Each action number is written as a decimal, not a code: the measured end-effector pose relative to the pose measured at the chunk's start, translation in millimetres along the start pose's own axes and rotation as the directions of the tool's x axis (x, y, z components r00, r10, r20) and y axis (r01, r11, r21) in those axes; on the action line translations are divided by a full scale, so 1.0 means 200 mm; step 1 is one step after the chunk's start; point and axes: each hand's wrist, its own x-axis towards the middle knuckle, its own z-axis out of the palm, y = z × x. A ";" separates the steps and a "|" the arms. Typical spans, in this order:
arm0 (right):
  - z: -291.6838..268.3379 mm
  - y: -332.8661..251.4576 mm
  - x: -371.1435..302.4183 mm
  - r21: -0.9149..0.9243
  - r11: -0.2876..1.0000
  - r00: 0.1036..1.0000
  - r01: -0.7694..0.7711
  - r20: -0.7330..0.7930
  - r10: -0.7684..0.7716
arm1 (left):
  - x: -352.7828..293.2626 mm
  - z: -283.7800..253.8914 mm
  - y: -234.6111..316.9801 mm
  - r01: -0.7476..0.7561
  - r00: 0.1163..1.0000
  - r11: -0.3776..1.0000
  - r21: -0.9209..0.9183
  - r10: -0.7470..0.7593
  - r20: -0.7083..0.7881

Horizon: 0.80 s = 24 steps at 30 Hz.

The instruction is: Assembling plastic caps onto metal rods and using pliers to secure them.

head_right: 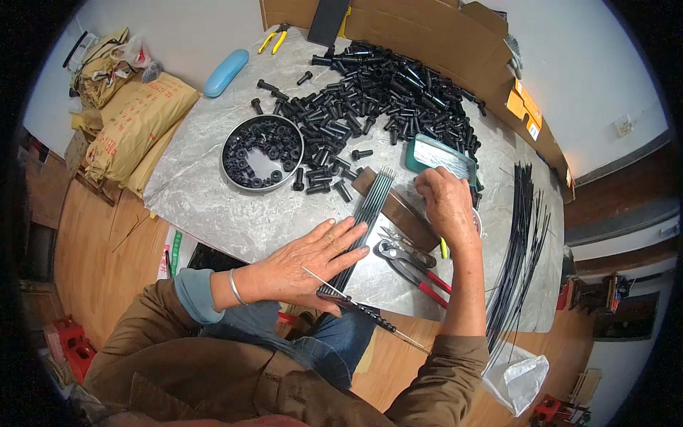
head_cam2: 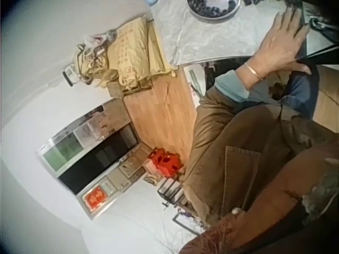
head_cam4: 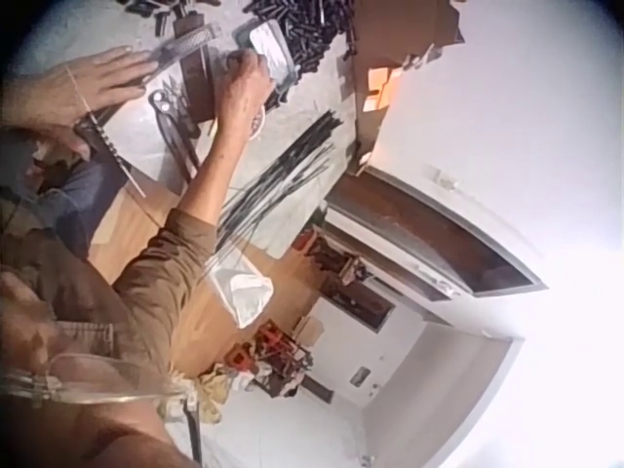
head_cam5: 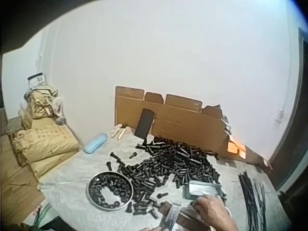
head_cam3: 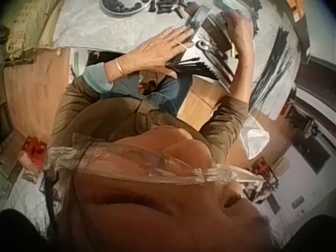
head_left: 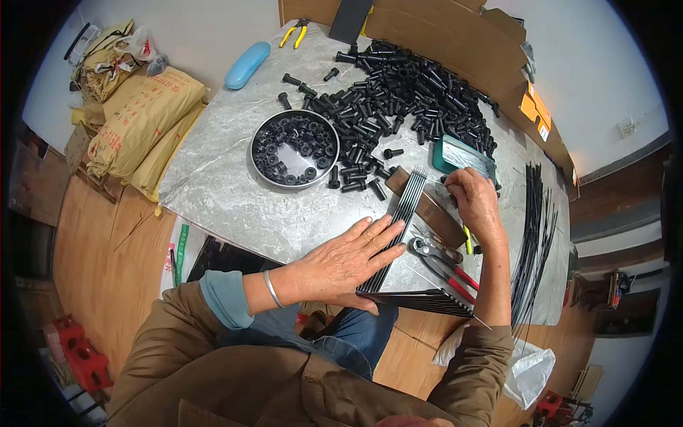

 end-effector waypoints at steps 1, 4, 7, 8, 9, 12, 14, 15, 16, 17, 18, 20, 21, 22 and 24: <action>0.00 0.00 0.00 -0.002 1.000 1.000 0.001 0.001 -0.001 | 0.00 0.00 0.00 -0.003 1.000 1.000 -0.001 0.003 -0.006; 0.01 0.00 0.00 0.109 0.994 1.000 -0.006 0.010 0.005 | 0.00 0.02 -0.01 -0.022 1.000 1.000 -0.012 0.022 -0.013; 0.01 -0.04 0.00 0.101 0.995 1.000 0.015 0.007 -0.016 | 0.00 0.01 0.00 -0.040 0.999 0.999 0.007 0.040 -0.026; 0.03 -0.04 0.01 0.109 0.994 1.000 0.008 0.018 -0.010 | 0.00 0.01 0.00 -0.043 0.999 0.999 0.006 0.043 -0.027; 0.04 -0.04 0.02 0.118 0.993 1.000 0.001 0.030 -0.004 | 0.00 0.01 0.00 -0.048 0.999 0.999 0.010 0.048 -0.025; 0.05 -0.03 0.04 0.216 0.976 1.000 -0.013 0.016 0.010 | -0.01 0.02 0.00 -0.052 0.998 0.998 0.021 0.053 -0.030; 0.04 0.02 0.06 0.274 0.941 0.963 -0.197 -0.123 0.238 | -0.01 0.01 0.00 -0.066 0.997 0.998 0.025 0.067 -0.035; 0.02 0.05 0.08 0.224 0.942 0.938 -0.249 -0.185 0.292 | -0.01 0.01 0.01 -0.074 0.997 0.997 0.018 0.075 -0.024; 0.02 0.11 0.11 0.181 0.936 0.907 -0.302 -0.247 0.340 | -0.02 0.01 0.01 -0.078 0.997 0.997 0.013 0.078 -0.011; 0.02 0.18 0.12 0.161 0.935 0.891 -0.317 -0.286 0.352 | -0.02 0.01 0.02 -0.094 0.996 0.995 0.015 0.094 -0.012; 0.02 0.24 0.13 0.155 0.933 0.885 -0.325 -0.297 0.358 | -0.02 0.01 0.03 -0.100 0.995 0.995 0.013 0.100 0.000; 0.02 0.31 0.15 -0.020 0.961 0.929 -0.277 -0.259 0.263 | -0.01 0.01 0.03 -0.111 0.994 0.994 0.009 0.110 0.013; 0.02 0.33 0.16 0.007 0.947 0.931 -0.321 -0.183 0.317 | -0.01 0.01 0.03 -0.122 0.992 0.992 0.009 0.122 0.038; 0.03 0.34 0.17 0.009 0.946 0.930 -0.323 -0.182 0.319 | -0.01 0.01 0.03 -0.124 0.990 0.992 0.009 0.123 0.066; 0.04 0.34 0.20 -0.057 0.949 0.950 -0.311 -0.030 0.310 | 0.00 0.00 0.04 -0.125 0.989 0.992 0.020 0.123 0.085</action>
